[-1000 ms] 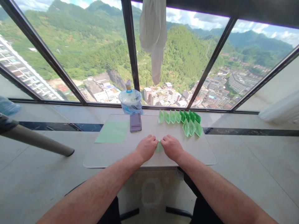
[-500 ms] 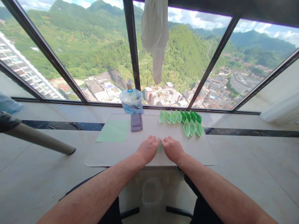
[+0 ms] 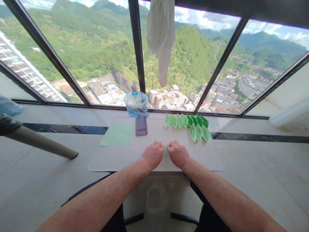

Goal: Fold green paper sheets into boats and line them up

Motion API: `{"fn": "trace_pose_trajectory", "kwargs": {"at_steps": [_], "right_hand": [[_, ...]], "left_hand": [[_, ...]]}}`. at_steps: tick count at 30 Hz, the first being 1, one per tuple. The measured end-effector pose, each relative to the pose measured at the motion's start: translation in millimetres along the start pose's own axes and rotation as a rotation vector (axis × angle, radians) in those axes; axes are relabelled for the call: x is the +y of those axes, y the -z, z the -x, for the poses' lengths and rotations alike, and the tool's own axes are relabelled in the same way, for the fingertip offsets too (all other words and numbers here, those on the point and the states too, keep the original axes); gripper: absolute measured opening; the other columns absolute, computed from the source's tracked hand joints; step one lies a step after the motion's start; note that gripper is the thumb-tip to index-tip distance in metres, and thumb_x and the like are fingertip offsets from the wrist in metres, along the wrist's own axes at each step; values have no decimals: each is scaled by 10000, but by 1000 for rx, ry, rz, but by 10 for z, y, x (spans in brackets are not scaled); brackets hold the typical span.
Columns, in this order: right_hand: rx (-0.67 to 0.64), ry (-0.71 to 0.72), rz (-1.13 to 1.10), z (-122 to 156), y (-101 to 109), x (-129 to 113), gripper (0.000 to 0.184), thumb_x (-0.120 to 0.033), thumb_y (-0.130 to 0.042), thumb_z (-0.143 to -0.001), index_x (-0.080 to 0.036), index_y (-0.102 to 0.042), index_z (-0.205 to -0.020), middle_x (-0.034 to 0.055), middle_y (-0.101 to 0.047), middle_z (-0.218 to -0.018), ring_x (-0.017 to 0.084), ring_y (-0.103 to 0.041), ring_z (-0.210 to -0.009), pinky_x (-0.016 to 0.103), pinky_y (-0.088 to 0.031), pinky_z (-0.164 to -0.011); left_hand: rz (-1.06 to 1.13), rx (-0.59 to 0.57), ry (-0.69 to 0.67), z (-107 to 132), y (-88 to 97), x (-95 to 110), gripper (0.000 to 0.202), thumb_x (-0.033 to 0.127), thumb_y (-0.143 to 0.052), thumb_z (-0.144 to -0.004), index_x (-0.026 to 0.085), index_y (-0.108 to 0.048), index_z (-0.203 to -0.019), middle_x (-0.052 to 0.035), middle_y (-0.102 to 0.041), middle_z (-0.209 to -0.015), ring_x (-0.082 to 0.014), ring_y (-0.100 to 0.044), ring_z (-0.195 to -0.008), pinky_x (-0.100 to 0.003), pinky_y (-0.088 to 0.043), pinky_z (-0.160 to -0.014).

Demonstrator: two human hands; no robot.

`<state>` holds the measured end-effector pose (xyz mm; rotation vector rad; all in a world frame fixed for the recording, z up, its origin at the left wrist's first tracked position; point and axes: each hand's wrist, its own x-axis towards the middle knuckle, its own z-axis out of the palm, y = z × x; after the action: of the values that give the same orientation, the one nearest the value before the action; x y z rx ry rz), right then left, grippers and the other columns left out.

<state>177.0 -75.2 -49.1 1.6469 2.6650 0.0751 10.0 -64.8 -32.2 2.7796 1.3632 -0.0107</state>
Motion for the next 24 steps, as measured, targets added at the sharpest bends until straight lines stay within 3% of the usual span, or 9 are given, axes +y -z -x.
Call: {"fn": "trace_pose_trajectory", "kwargs": {"at_steps": [6,11,15,24], "right_hand": [[-1,1,10,36,21,-13,199,-97,-479,-923,-157,-667,-954,121,-658,-981,241,-554,-919,317,-448,-749],[-24,-28,32,58,30,-31,229,-118,-436,-946,-152,-658,-991,138,-659,-994,254,-549,-931,337,-438,-775],[-12,-50,39,85,28,-42,244,-151,-425,-961,-158,-655,-1040,148,-653,-1007,259,-554,-934,347,-422,-781],[0,-57,56,157,26,-27,342,-197,-400,-985,-187,-623,-1244,154,-647,-1002,262,-565,-919,386,-385,-831]], "left_hand": [[-10,11,30,47,-31,42,276,70,-412,-925,110,-657,-1046,-138,-663,-986,-272,-589,-953,-396,-469,-825],[4,24,56,108,-73,51,347,105,-405,-946,107,-625,-1215,-158,-665,-1041,-286,-591,-975,-417,-423,-819],[-12,35,75,158,-97,47,403,141,-419,-948,138,-583,-1317,-158,-664,-1081,-290,-583,-989,-425,-389,-824],[-3,59,98,184,-139,47,433,198,-421,-951,164,-562,-1359,-175,-658,-1132,-324,-570,-1026,-499,-351,-888]]}}
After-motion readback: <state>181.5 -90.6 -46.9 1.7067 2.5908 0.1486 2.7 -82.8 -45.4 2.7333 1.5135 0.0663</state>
